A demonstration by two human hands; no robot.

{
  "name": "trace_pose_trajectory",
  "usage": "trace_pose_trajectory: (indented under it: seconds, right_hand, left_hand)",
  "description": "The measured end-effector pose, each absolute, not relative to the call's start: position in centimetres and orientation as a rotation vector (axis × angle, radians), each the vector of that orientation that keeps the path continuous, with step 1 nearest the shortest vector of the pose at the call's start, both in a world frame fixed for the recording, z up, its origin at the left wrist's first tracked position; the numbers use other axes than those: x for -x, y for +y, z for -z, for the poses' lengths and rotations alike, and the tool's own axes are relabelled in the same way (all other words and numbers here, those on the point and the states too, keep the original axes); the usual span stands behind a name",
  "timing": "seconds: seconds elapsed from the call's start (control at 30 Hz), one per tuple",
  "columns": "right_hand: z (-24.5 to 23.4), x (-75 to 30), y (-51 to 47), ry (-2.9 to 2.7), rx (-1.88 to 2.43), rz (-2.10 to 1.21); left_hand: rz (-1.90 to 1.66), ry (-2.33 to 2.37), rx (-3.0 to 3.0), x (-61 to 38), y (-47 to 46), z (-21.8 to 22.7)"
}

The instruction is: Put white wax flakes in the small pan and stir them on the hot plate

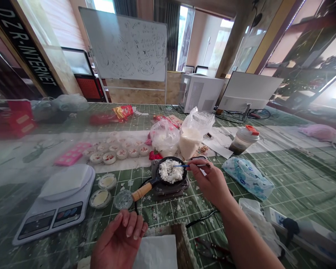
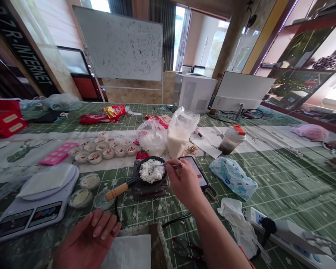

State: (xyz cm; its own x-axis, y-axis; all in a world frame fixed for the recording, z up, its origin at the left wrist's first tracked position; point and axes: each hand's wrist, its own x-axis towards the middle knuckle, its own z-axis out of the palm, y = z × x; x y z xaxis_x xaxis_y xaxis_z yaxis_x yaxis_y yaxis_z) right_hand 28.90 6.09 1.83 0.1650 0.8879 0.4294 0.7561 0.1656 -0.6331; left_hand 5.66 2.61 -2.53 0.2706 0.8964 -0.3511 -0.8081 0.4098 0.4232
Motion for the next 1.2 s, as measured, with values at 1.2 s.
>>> trace_pose_trajectory:
  seconds: [1.2]
  right_hand:
    - [-1.1,-28.2,6.6,-1.524,1.548,-0.476]
  left_hand:
    - [-1.147,0.543,-0.156,-5.4,2.5,3.1]
